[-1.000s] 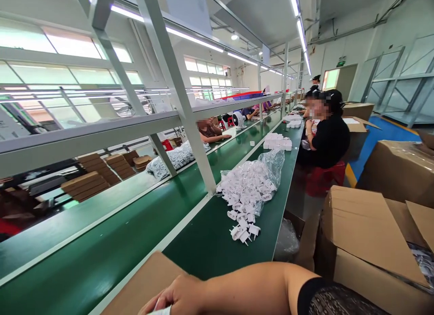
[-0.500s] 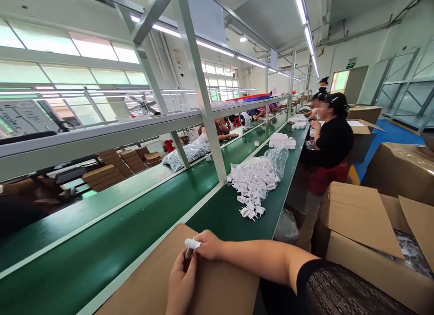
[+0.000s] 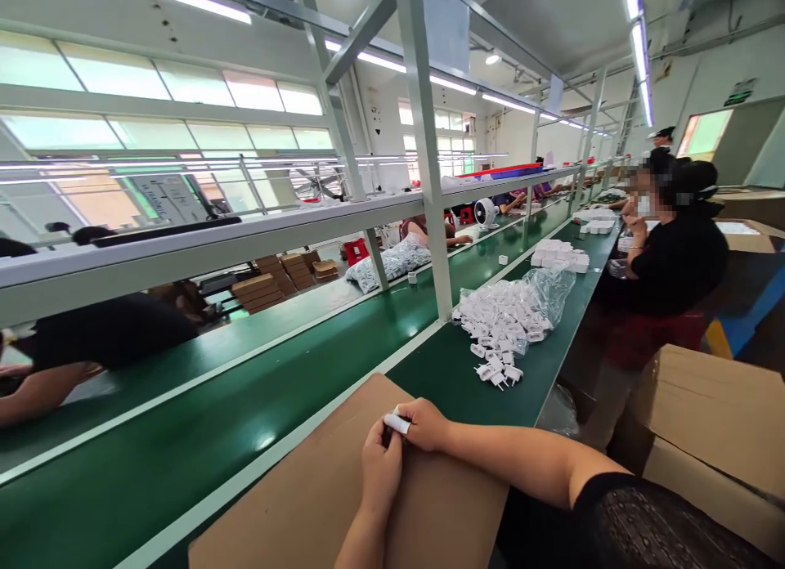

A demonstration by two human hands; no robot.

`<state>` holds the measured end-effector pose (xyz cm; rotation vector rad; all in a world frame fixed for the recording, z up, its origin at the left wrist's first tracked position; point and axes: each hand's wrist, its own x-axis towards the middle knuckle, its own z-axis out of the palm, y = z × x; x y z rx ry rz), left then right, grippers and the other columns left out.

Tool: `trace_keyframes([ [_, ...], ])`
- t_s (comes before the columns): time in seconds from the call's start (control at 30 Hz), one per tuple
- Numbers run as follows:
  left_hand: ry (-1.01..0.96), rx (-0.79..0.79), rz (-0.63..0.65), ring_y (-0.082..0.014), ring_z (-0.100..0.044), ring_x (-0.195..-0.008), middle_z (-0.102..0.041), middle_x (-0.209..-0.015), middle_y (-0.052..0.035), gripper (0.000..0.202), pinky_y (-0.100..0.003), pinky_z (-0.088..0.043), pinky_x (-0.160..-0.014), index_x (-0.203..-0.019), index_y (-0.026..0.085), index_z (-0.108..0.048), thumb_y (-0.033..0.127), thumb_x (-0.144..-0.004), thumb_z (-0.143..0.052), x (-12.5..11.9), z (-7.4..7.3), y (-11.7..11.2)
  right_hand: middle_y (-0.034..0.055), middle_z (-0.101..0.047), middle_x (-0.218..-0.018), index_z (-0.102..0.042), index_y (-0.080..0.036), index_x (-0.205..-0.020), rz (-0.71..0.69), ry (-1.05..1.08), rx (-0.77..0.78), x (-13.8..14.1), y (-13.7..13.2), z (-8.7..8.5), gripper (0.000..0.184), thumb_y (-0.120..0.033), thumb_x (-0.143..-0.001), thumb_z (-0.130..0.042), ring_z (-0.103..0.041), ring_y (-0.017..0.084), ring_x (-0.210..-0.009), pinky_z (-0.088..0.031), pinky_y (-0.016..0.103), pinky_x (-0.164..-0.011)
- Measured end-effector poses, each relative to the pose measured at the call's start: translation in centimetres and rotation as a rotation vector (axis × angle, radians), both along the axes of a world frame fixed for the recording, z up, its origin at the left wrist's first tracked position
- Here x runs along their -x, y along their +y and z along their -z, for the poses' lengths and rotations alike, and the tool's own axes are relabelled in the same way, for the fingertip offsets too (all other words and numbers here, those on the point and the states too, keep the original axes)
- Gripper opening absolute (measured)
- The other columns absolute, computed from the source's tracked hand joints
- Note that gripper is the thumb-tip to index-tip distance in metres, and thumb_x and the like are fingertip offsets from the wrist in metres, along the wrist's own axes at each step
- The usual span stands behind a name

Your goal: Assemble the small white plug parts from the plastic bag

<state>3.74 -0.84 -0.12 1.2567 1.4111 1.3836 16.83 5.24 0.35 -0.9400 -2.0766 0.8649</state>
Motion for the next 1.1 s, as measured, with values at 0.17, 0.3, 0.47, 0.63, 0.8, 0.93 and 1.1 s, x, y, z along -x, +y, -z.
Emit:
trace_keyframes([
  [0.17,-0.044,-0.039,-0.027,-0.0317,-0.066,-0.113,-0.073,-0.116,-0.0130,0.036,-0.044,-0.049,-0.101,-0.110,0.017,-0.069,0.036,-0.081,-0.063,-0.2,0.1,-0.1,0.0024,-0.067,-0.074,-0.060,-0.018,-0.072,-0.046,-0.028,-0.038,0.4,0.0,0.0,0.037,-0.042,-0.098,-0.049,-0.055,0.014,-0.066,-0.035,0.025,-0.063],
  [0.3,-0.019,-0.036,-0.066,-0.0296,-0.066,-0.110,-0.073,-0.114,-0.0120,0.035,-0.044,-0.050,-0.100,-0.111,0.018,-0.069,0.037,-0.085,-0.059,-0.4,0.0,-0.3,0.0017,-0.066,-0.071,-0.058,-0.019,-0.071,-0.061,-0.082,-0.077,0.5,0.0,-0.1,0.037,-0.039,-0.100,-0.047,-0.056,0.014,-0.063,-0.034,0.025,-0.060],
  [0.47,-0.011,0.040,-0.108,-0.0326,-0.065,-0.115,-0.071,-0.119,-0.0129,0.043,-0.047,-0.049,-0.104,-0.113,0.018,-0.069,0.043,-0.079,-0.063,0.0,0.4,-0.8,0.0029,-0.072,-0.078,-0.067,-0.019,-0.084,-0.080,-0.118,-0.058,0.5,-0.3,-0.4,0.031,-0.038,-0.101,-0.048,-0.062,0.015,-0.067,-0.037,0.024,-0.060],
  [0.63,0.039,0.171,-0.157,-0.0373,-0.061,-0.124,-0.070,-0.124,-0.0142,0.056,-0.052,-0.046,-0.109,-0.115,0.018,-0.068,0.052,-0.070,-0.067,1.2,1.7,-0.7,0.0023,-0.076,-0.088,-0.072,-0.021,-0.095,-0.081,-0.165,0.018,0.7,-0.2,-0.4,0.027,-0.042,-0.098,-0.056,-0.067,0.016,-0.074,-0.041,0.023,-0.061],
  [0.8,0.114,0.228,-0.191,-0.0380,-0.062,-0.124,-0.072,-0.121,-0.0117,0.057,-0.050,-0.050,-0.108,-0.110,0.019,-0.068,0.058,-0.068,-0.066,1.8,2.5,-0.7,0.0001,-0.076,-0.089,-0.073,-0.024,-0.099,-0.074,-0.225,0.074,0.6,-0.2,-0.4,0.027,-0.047,-0.096,-0.059,-0.068,0.017,-0.080,-0.041,0.023,-0.061],
  [0.93,0.212,0.229,-0.193,-0.0367,-0.064,-0.121,-0.074,-0.117,-0.0099,0.058,-0.048,-0.052,-0.106,-0.112,0.021,-0.069,0.061,-0.071,-0.065,2.0,2.6,-0.9,-0.0009,-0.077,-0.091,-0.073,-0.025,-0.100,-0.103,-0.239,0.107,0.4,-0.1,-0.4,0.029,-0.050,-0.096,-0.058,-0.069,0.018,-0.083,-0.042,0.024,-0.063],
  [1.1,0.314,0.219,-0.137,-0.0355,-0.066,-0.117,-0.074,-0.116,-0.0093,0.061,-0.046,-0.056,-0.100,-0.116,0.021,-0.067,0.063,-0.073,-0.061,2.0,2.0,-0.9,-0.0013,-0.077,-0.101,-0.073,-0.026,-0.101,-0.131,-0.261,0.121,0.4,0.2,-0.1,0.029,-0.051,-0.095,-0.060,-0.070,0.020,-0.095,-0.045,0.025,-0.068],
])
